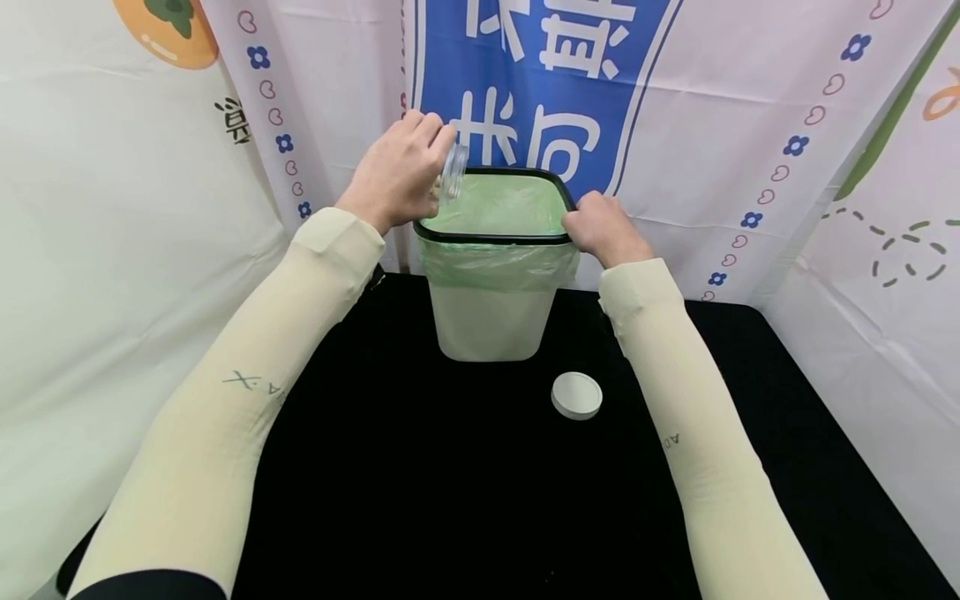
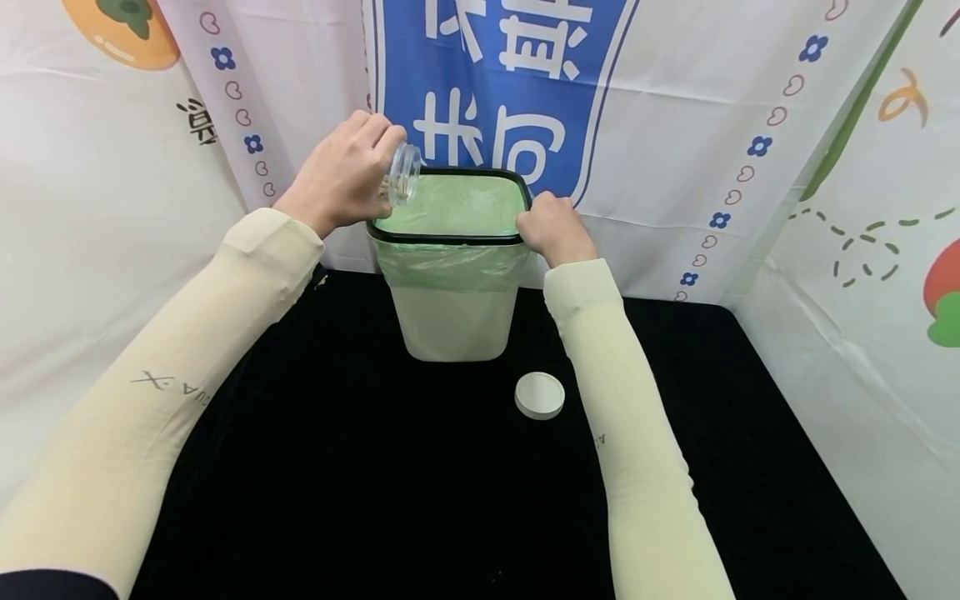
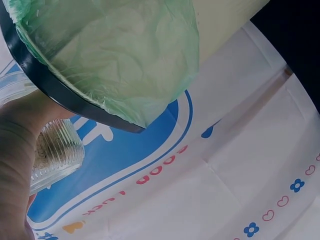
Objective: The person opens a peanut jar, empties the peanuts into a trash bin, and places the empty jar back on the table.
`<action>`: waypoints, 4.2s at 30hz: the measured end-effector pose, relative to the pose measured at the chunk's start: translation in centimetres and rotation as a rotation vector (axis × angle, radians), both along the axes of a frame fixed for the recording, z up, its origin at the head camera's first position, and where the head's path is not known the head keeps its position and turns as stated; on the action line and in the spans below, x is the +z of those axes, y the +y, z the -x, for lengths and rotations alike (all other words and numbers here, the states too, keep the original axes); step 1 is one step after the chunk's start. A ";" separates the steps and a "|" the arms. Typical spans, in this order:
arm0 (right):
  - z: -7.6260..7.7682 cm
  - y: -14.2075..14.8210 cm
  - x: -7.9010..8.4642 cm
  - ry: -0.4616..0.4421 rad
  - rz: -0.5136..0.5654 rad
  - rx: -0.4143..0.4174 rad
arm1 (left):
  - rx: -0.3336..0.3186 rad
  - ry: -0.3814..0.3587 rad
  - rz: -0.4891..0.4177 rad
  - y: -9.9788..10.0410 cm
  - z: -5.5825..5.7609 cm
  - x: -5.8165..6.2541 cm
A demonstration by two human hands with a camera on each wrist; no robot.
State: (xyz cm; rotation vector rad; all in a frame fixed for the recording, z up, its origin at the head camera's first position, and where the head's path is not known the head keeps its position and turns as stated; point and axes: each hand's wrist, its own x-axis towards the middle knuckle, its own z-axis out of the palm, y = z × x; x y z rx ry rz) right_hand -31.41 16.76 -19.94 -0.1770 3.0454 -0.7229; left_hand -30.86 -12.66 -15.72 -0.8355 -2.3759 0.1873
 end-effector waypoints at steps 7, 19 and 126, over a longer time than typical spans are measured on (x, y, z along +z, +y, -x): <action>0.0 0.0 -0.1 0.025 -0.001 -0.001 | -0.016 0.026 0.024 -0.1 0.0 -0.1; 0.0 0.0 0.0 0.015 0.001 -0.003 | -0.050 0.080 0.047 0.0 0.2 -0.2; -0.1 -0.3 -0.6 0.059 0.026 -0.028 | -0.188 0.292 0.342 1.1 0.7 -0.5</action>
